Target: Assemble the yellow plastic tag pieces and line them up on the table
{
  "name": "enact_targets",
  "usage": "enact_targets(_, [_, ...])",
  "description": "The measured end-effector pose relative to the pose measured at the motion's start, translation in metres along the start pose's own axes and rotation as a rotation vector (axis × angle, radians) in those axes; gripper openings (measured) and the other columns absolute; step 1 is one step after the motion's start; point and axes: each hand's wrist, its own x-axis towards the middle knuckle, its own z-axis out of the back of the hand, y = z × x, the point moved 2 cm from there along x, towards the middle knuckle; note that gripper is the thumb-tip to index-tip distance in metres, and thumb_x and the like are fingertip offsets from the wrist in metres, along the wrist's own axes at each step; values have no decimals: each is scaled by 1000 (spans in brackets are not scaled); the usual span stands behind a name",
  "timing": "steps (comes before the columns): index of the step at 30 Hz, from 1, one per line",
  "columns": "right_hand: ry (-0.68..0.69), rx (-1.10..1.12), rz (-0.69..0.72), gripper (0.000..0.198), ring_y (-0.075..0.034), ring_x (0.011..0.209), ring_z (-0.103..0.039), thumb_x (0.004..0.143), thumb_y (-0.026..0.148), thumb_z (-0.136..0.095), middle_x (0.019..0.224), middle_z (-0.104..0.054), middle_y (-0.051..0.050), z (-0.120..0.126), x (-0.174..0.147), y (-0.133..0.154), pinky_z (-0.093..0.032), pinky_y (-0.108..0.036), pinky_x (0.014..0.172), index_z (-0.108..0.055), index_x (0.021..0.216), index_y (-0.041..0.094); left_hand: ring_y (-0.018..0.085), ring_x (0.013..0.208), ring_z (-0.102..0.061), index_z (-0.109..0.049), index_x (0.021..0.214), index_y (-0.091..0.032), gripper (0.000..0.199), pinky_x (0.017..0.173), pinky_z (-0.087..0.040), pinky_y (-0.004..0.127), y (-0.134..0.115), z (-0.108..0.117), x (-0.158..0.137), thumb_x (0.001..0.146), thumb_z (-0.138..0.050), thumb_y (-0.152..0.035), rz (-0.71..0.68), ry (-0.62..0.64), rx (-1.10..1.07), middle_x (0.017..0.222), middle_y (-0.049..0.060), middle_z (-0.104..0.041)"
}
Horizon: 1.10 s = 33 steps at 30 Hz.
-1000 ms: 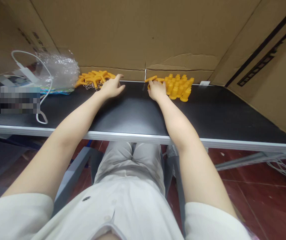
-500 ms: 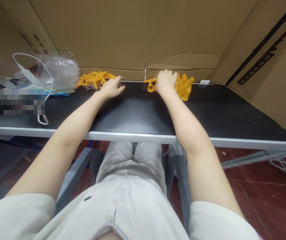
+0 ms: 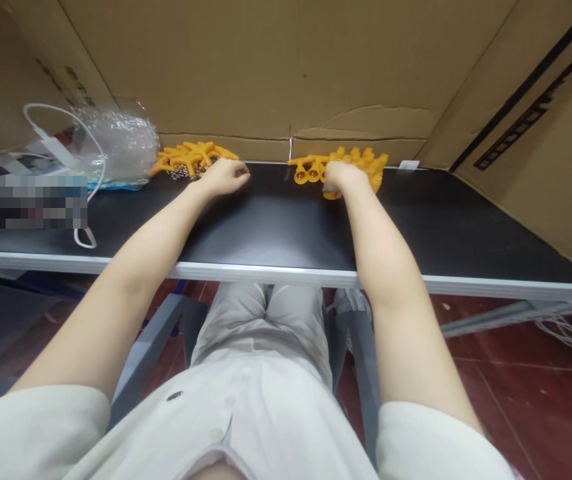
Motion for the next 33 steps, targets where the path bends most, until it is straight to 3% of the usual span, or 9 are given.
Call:
enact_targets(2, [173,-108,-43,25,-30,109,-83,108,27,-75,104,-85,-18,2,-12,21,-59,-47,107,-82,95,8,32,117,-75,-85,126,-15,41,111,-57,41,2,-1,1,98,-57,-24,-17,0,0,121,16,-83])
enact_targets(4, [169,-94,5,12,-29,106,-83,103,22,-78,105,-85,-16,6,-22,40,-61,-42,102,-84,106,11,31,116,-75,-86,123,-17,38,110,-57,40,2,-2,2,98,-58,-25,-23,0,-10,119,14,-84])
enact_targets(9, [41,141,158,46,-33,121,-78,92,21,-88,128,-82,-13,1,-27,61,-62,-44,108,-78,136,19,33,120,-75,-86,125,-16,39,112,-57,42,-2,-1,1,99,-59,-23,3,17,5,123,16,-83])
enact_targets(12, [40,247,184,43,-33,119,-77,91,26,-88,129,-81,-14,-7,-28,71,-61,-43,106,-77,132,17,39,134,-71,-84,129,-14,41,118,-53,48,4,2,1,99,-57,-21,49,-21,56,133,20,-80])
enact_targets(20, [33,337,234,36,-31,114,-76,90,25,-87,123,-80,-13,-10,-33,83,-59,-41,105,-75,123,17,41,161,-42,-65,134,-11,29,124,-32,55,49,27,-11,107,-60,-20,412,-282,-13,162,20,-58])
enact_targets(23, [25,339,244,37,-31,114,-76,89,24,-87,123,-80,-12,-11,-32,81,-59,-42,106,-74,123,18,46,173,-1,-59,114,-5,30,100,-27,53,63,33,-20,124,-39,-25,528,-166,-163,128,16,-66])
enact_targets(26, [19,345,247,37,-32,113,-76,88,23,-88,120,-80,-11,-12,-31,80,-60,-44,107,-75,122,19,45,172,-27,-58,128,-5,22,105,-33,51,75,34,-25,118,-54,-24,654,-207,-173,147,20,-64])
enact_targets(28, [23,338,250,37,-32,114,-76,89,24,-88,121,-79,-11,-12,-31,80,-59,-44,108,-74,123,18,40,160,-54,-58,143,-11,42,117,-42,49,82,31,-26,104,-71,-17,720,-275,-156,164,24,-59])
enact_targets(33, [44,311,199,49,-33,124,-74,95,25,-86,134,-76,-17,-12,-34,82,-56,-43,112,-66,138,14,39,151,-64,-61,145,-20,64,127,-48,49,90,24,-18,84,-76,-7,761,-402,-230,154,21,-71])
